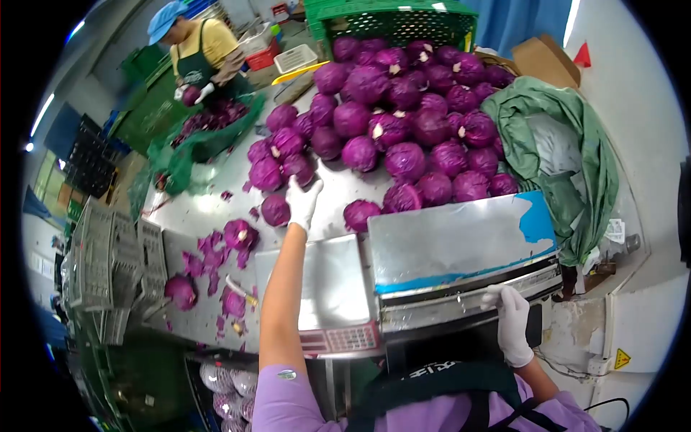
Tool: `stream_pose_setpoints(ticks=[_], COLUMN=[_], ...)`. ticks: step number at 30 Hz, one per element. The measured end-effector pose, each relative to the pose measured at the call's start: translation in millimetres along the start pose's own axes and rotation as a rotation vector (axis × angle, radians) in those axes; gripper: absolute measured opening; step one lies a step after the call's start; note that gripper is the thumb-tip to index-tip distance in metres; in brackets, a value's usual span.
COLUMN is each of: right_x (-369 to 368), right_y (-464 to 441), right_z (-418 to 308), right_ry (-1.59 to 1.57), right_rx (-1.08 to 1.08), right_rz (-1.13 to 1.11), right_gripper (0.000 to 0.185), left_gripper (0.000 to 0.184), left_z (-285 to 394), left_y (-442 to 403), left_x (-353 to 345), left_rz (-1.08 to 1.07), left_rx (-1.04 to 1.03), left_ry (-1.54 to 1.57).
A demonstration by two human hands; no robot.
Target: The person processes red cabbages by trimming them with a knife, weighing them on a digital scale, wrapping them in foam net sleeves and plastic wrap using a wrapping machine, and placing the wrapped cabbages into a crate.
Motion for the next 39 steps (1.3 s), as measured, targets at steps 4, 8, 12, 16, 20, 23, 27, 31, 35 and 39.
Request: stream_pose_setpoints(ticks=[4,8,12,16,20,23,27,31,35,39], right_x=[20,41,50,46,43,18,-43,-90,-93,-87], right_y=[-23,-39,-45,-48,-51,-68,-90,-73,-42,-18], right_z=[-15,-10,0,5,-6,-21,-61,-89,-81,-79], right_ry=[0.037,-0.024,-0.056,-0.07,0.162,0.293,0.47,0.587,0.604,0.583], right_rx=[-0.037,0.016,-0.052,-0.061,-0.074,0.057,0.471,0.832,0.909,0.944], right_rz=[0.203,0.29,0.329,0.302,0.163,0.002,-0.241,-0.274,-0.264,-0.24], right_gripper=[0.03,0.03,0.029,0.027,0.022,0.021,0.03,0.035,0.038,0.033], left_gripper=[0.123,0.134,0.121,0.115,0.109,0.106,0.11,0.109,0.108,0.105], left_z=[12,10,-2,18,61,111,171,184,194,204], left_y=[-62,-96,-94,-77,-21,47,146,220,270,302], left_x=[-108,-166,-169,-148,-109,-75,-50,-46,-40,-32], left_rz=[-0.188,-0.278,-0.15,-0.164,-0.116,-0.143,-0.161,-0.189,-0.131,-0.012], left_rx=[0.003,0.151,0.007,0.088,-0.148,-0.339,-0.432,-0.409,-0.48,-0.574], left_ry=[-0.236,-0.438,-0.183,-0.134,-0.044,0.057,0.127,0.14,0.125,-0.059])
Point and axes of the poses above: each hand's wrist, its own y-axis away from the middle knuckle, its own x-axis out of the back of the hand, z = x × y, the point moved 2 cm from there along -y, towards the middle knuckle, and after that the axes turned 8 degrees about -z, right-handed, at the moved point
